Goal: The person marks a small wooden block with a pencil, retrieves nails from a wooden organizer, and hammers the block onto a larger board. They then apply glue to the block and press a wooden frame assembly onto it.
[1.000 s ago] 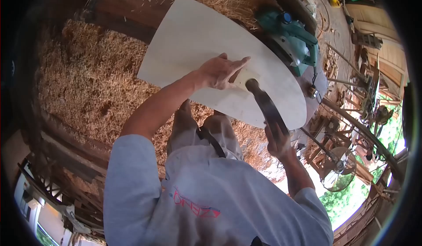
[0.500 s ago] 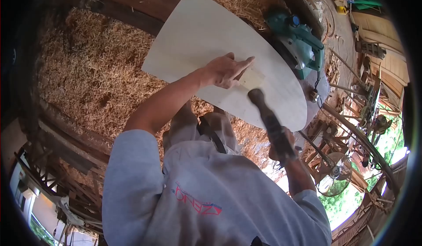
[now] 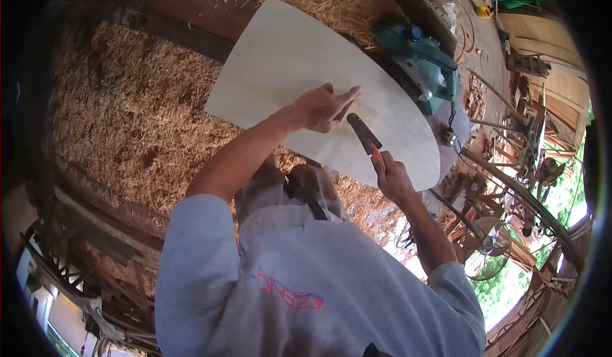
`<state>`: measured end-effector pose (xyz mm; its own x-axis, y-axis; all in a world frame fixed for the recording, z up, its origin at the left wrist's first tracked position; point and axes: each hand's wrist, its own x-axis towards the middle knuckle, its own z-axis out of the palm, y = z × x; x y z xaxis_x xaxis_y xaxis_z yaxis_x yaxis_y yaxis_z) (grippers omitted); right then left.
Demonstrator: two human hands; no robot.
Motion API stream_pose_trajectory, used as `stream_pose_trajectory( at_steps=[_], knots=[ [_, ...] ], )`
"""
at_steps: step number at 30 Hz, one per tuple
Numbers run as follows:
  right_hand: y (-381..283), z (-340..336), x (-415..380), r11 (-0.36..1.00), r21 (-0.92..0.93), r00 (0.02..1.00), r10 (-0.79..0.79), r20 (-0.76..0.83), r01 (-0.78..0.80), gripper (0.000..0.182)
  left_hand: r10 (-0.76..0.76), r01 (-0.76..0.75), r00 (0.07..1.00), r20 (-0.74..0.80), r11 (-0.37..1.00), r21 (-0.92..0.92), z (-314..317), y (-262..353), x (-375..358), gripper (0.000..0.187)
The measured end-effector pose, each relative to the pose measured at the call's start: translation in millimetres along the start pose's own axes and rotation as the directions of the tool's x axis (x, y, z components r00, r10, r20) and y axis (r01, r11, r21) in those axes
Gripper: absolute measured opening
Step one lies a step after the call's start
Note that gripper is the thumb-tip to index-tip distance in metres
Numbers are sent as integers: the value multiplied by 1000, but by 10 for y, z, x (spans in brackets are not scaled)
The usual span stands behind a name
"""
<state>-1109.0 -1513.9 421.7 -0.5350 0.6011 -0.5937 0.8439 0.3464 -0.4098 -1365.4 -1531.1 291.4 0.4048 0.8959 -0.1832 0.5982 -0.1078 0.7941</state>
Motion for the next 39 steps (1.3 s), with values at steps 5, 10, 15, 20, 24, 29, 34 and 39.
stream_pose_trajectory(
  at_steps=[5, 10, 15, 20, 24, 29, 34, 39],
  knots=[
    [16, -68, -165, 652, -409, 613, -752, -242, 639, 30, 120, -128, 974, -190, 991, -30, 125, -120, 10, 94],
    [76, 8, 120, 994, 100, 999, 44, -27, -42, 33, 79, -86, 991, -111, 995, -56, 59, -69, 16, 89],
    [136, 86, -38, 892, 10, 839, -420, -346, 451, 37, 37, -40, 996, -86, 999, -24, -1, -40, -25, 92],
    [530, 313, 93, 944, 330, 990, 34, -139, 14, 52, 127, -118, 964, -234, 992, 53, 48, -173, 45, 89],
    [866, 722, -153, 776, 622, 988, -8, -154, 103, 49, 60, -58, 989, -136, 998, 20, 35, -48, -8, 88],
    [548, 547, -14, 946, 319, 982, 110, -154, -56, 41, -2, 4, 998, -67, 1000, 19, -2, -35, 34, 94],
    [416, 488, -434, 168, 970, 909, 406, 96, -177, 27, 31, -33, 968, -249, 999, -3, 169, -54, -51, 98],
    [800, 904, -464, -119, 993, 786, 615, 59, 19, 23, 44, -21, 962, -270, 996, 89, 128, -26, -84, 108]
  ],
)
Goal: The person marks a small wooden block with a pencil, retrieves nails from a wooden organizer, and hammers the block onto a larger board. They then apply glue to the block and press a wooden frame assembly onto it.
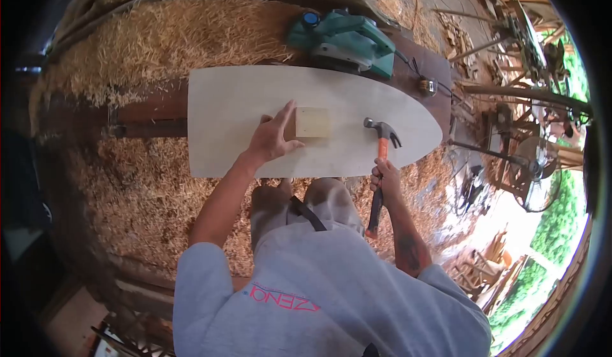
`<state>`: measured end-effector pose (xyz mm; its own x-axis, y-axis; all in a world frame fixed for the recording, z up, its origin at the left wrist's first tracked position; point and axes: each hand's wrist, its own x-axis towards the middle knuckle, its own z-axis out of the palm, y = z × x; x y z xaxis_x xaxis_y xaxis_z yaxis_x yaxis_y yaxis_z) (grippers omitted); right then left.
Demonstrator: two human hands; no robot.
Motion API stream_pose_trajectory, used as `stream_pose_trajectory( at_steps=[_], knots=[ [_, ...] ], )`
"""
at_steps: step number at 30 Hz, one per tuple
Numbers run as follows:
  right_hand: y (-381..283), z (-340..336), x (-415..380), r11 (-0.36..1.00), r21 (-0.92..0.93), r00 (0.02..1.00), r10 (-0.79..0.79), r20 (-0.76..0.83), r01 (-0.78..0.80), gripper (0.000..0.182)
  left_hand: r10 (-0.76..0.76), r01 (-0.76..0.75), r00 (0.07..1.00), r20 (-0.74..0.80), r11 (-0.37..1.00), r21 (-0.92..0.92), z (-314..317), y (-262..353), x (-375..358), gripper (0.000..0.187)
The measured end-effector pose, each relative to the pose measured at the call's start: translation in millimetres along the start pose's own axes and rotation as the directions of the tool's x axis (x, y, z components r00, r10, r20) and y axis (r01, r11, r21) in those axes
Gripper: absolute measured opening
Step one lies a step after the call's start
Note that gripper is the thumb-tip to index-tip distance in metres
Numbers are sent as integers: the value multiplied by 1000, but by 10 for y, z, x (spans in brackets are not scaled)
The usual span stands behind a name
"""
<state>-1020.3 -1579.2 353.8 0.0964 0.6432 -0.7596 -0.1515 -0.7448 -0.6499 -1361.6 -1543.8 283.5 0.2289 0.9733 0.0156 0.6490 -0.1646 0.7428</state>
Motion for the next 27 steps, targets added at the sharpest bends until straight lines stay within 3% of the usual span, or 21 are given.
stream_pose_trajectory(
  at_steps=[4, 6, 8, 12, 15, 16, 18, 19, 22, 24, 25, 26, 27],
  knots=[
    [295, 178, 30, 998, -5, 992, -70, -101, 70, 22, -38, 34, 997, 68, 998, 52, 50, 26, 47, 108],
    [331, 439, -28, 947, -292, 991, -122, 64, 135, 23, -15, 14, 1000, 11, 999, 33, 33, 47, 64, 104],
    [345, 569, -142, 950, -286, 984, -85, 159, 128, 26, -28, 28, 1000, -1, 997, 69, 13, 55, 54, 101],
    [382, 401, -94, 979, -180, 995, -83, 62, 93, 26, -15, 20, 999, -42, 994, 108, 20, 40, 34, 97],
    [325, 382, 1, 992, 66, 991, -102, -85, 108, 25, -22, 24, 1000, -15, 994, 110, 13, 53, 52, 98],
    [313, 425, 22, 991, 68, 989, -110, -94, 117, 25, -10, 11, 1000, -14, 994, 106, 23, 46, 59, 98],
    [316, 562, 40, 972, -207, 992, -100, 72, 113, 25, 22, -19, 999, -39, 998, 66, 29, 34, 57, 101],
    [253, 654, -31, 985, -163, 987, -35, 156, 60, 26, 30, -27, 999, -41, 997, 68, 25, 29, 69, 101],
    [219, 613, 14, 984, -158, 991, -68, 117, 86, 27, -3, 2, 1000, 22, 998, 59, -1, 5, 25, 105],
    [174, 448, 179, 976, -159, 987, -137, 85, 149, 29, -30, 49, 987, -158, 992, 118, 43, 75, -63, 108],
    [112, 323, 267, 924, -327, 978, -210, 0, 199, 31, -135, 65, 963, -235, 957, -283, 25, 270, -150, 108],
    [96, 254, 319, 848, -485, 955, -285, -81, 212, 33, -262, 47, 933, -245, 767, -640, 27, 523, -255, 109],
    [62, 255, 308, 862, -467, 955, -276, -109, 196, 33, -380, -6, 881, -281, 585, -811, 145, 716, -317, 102]
  ],
)
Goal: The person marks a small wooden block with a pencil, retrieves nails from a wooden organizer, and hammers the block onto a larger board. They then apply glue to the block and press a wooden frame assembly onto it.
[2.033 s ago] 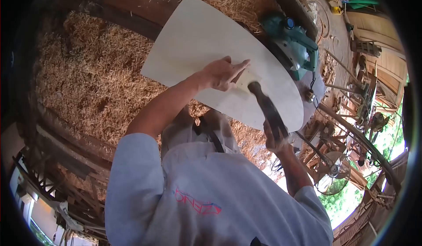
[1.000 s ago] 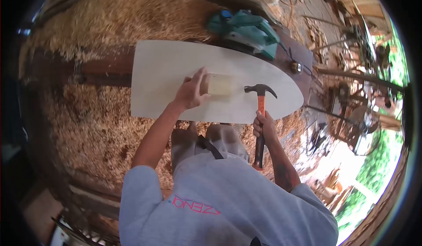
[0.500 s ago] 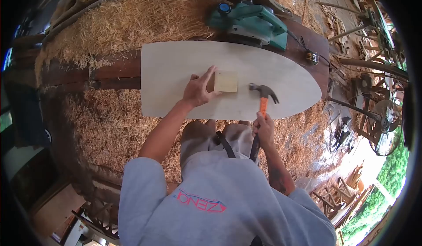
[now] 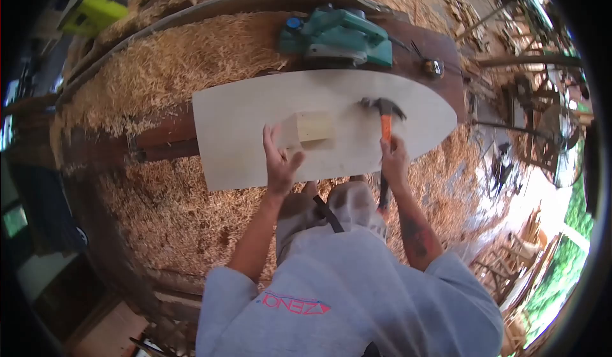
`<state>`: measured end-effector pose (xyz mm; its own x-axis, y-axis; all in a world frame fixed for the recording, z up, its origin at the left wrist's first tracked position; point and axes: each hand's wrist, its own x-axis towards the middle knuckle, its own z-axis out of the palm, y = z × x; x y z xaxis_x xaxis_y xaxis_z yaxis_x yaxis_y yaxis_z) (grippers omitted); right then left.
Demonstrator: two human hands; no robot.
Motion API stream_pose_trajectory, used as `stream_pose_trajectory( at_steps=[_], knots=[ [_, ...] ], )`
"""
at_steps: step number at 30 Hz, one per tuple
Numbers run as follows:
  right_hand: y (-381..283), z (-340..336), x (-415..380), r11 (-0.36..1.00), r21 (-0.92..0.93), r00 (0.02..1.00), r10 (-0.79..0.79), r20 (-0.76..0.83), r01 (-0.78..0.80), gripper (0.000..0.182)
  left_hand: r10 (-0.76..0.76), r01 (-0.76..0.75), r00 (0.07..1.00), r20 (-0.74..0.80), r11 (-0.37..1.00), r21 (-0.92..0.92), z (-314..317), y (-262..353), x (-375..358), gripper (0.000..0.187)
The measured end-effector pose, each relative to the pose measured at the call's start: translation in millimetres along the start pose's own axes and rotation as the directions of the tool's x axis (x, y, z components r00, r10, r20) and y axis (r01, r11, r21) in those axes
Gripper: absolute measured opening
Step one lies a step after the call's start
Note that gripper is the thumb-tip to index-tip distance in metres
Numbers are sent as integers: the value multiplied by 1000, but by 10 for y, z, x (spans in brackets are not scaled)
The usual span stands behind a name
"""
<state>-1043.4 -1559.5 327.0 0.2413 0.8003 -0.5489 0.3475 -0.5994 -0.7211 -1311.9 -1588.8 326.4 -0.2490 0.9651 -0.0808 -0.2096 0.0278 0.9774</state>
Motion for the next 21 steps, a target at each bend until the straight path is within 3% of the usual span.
stream_pose_trajectory(
  at_steps=[1, 2, 3, 4, 5, 7, 9, 12, 14, 15, 17, 18, 20, 21],
  knots=[
    [-97, -39, -37, 855, -387, 859, -454, -234, 346, 32, -170, 171, 985, 35, 984, -49, -19, -24, -221, 98],
    [-198, -64, -68, 466, -762, 492, -841, -224, 449, 34, -321, 327, 944, 68, 941, -91, -22, -11, -350, 94],
    [-254, -41, -161, 479, -759, 491, -837, -242, 441, 34, -318, 324, 945, 83, 943, -79, 49, -34, -417, 94],
    [-283, 17, -341, 564, -539, 635, -770, -68, 626, 31, -417, 439, 894, 166, 889, -132, 201, -7, -486, 91],
    [-317, 74, -519, 650, -262, 695, -705, 142, 713, 29, -504, 551, 826, 254, 817, -171, 351, 24, -526, 89],
    [-413, 152, -839, 747, -66, 713, -600, 363, 662, 23, -501, 566, 810, 305, 804, -183, 647, 149, -533, 89],
    [-365, 178, -871, 723, -29, 683, -638, 357, 690, 18, -489, 575, 799, 350, 793, -204, 770, 228, -487, 89],
    [-324, 140, -918, 777, -78, 761, -583, 283, 625, 15, -451, 539, 788, 420, 835, -115, 795, 266, -477, 86],
    [-325, 104, -902, 819, 32, 797, -567, 209, 573, 13, -540, 648, 657, 526, 761, -27, 724, 256, -421, 83],
    [-344, 83, -899, 822, 37, 803, -565, 192, 569, 13, -543, 648, 647, 535, 761, -12, 697, 253, -417, 83],
    [-386, 43, -900, 923, 126, 888, -383, 254, 362, 10, -554, 577, 618, 558, 801, 157, 644, 252, -454, 73],
    [-339, 50, -888, 926, 129, 898, -376, 229, 355, 10, -557, 577, 599, 576, 798, 171, 635, 250, -485, 73],
    [-243, 91, -861, 826, 15, 799, -549, 244, 563, 13, -572, 629, 674, 468, 776, 42, 627, 251, -543, 64],
    [-207, 90, -862, 832, 15, 808, -544, 225, 555, 13, -576, 633, 661, 481, 772, 56, 629, 241, -551, 64]
  ],
)
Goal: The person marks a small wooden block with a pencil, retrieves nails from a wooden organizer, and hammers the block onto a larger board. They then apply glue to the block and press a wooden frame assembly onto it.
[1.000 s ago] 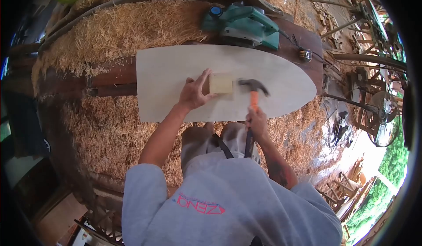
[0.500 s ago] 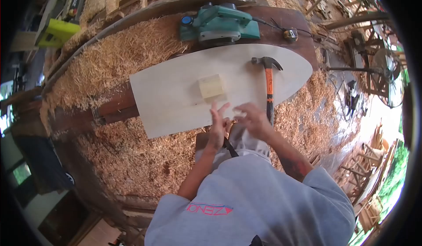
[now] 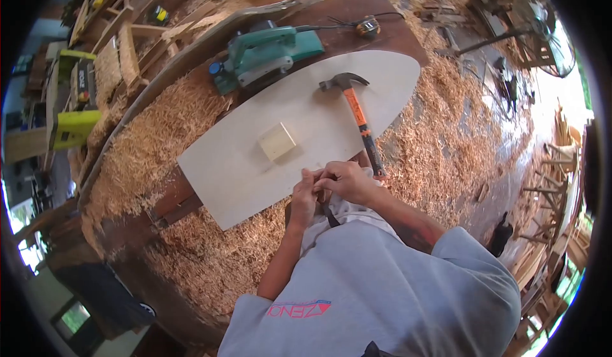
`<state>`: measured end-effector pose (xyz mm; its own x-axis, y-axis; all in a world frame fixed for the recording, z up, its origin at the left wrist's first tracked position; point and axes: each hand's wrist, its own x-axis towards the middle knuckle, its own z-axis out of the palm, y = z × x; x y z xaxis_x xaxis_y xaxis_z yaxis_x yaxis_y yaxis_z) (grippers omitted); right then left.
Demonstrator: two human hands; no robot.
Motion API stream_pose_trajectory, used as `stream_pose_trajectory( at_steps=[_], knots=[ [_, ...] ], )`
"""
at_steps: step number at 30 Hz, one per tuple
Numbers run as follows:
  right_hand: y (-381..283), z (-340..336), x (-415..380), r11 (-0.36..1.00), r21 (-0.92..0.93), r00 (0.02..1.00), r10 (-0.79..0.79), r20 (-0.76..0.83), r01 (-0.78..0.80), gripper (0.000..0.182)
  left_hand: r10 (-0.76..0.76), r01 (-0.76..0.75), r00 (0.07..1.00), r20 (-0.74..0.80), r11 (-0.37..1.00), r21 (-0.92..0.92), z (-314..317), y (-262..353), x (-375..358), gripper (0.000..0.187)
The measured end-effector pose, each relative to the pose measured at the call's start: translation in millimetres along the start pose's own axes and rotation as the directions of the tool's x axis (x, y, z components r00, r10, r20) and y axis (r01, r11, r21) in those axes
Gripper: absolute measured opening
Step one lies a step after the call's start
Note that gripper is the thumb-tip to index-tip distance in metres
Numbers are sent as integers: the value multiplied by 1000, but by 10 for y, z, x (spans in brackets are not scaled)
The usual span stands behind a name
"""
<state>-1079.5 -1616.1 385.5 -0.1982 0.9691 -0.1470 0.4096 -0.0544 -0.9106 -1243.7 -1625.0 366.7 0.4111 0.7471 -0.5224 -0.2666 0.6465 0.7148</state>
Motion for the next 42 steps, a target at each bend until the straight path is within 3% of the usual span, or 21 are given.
stream_pose_trajectory(
  at_steps=[3, 5, 7, 8, 9, 13, 15, 17, 19, 22, 25, 27, 28, 29, 30, 31, 34, 36, 38, 40, 42],
  knots=[
    [-7, 28, 33, 997, 79, 1000, 9, -25, -7, 18, 71, -116, 966, -248, 978, -174, -80, -49, -14, 41],
    [3, 19, 88, 994, 103, 989, 55, -134, -41, 23, 94, -122, 964, -250, 987, -102, -188, -67, -24, 31],
    [55, 7, 144, 999, 36, 994, 32, -101, -29, 23, 113, -124, 964, -239, 992, -31, -215, -7, -27, 22],
    [73, 6, 154, 999, -34, 998, 16, -57, -18, 24, 268, -197, 947, -178, 921, 337, -152, 102, -56, 15],
    [68, 21, 154, 999, -33, 998, 17, -66, -19, 24, 391, -257, 918, -67, 714, 651, -110, 173, -79, 13],
    [0, 78, 174, 1000, -2, 998, 14, -53, -15, 24, 402, -230, 914, -50, 618, 752, -169, 245, 0, 17],
    [29, 98, 218, 999, 35, 999, 33, -28, -32, 23, 522, -398, 850, 64, 558, 728, -323, 170, 117, 17],
    [226, 56, 270, 995, -70, 976, 60, -211, -76, 30, 513, -325, 858, 24, 506, 799, -409, 281, 200, 15],
    [570, -148, 401, 846, -507, 852, -137, -505, -165, 48, 562, -250, 826, -56, 453, 856, -525, 362, 409, 13],
    [934, -355, 490, 736, -578, 829, -41, -558, -353, 55, 615, -201, 770, -168, 484, 852, -719, 545, 805, 13],
    [1060, -493, 588, 838, -429, 886, 128, -446, -337, 48, 661, -231, 733, -159, 462, 856, -850, 562, 1084, 12],
    [918, -595, 620, 862, 41, 859, 507, -77, -505, 39, 706, -297, 703, -84, 400, 867, -868, 513, 1156, 11],
    [928, -544, 598, 860, 42, 856, 510, -82, -508, 39, 699, -302, 711, -79, 405, 863, -859, 493, 1167, 10],
    [926, -444, 534, 732, 489, 839, 544, 0, -475, 33, 691, -306, 719, -75, 411, 859, -855, 480, 1181, 10],
    [916, -327, 466, 430, 826, 838, 539, 89, -365, 28, 688, -307, 722, -72, 411, 858, -861, 474, 1194, 10],
    [559, -294, 447, 275, 908, 764, 641, 71, -316, 19, 713, -340, 700, -27, 366, 866, -882, 456, 1195, 9],
    [693, -157, 395, 187, 927, 831, 524, 185, -324, 16, 748, -382, 662, 49, 279, 881, -916, 431, 1191, 8],
    [323, -105, 355, 277, 894, 779, 616, 115, -352, 21, 756, -393, 649, 83, 240, 887, -945, 410, 1208, 8],
    [15, -118, 273, 637, 664, 824, 564, -56, -391, 27, 789, -426, 599, 141, 165, 890, -980, 378, 1239, 10],
    [-113, 86, 238, 658, 658, 833, 547, -85, -366, 35, 807, -430, 572, 148, 141, 892, -977, 347, 1274, 11],
    [-134, 376, 186, 678, 712, 882, 433, -186, -182, 40, 815, -433, 555, 170, 108, 895, -1000, 287, 1201, 11]
  ],
)
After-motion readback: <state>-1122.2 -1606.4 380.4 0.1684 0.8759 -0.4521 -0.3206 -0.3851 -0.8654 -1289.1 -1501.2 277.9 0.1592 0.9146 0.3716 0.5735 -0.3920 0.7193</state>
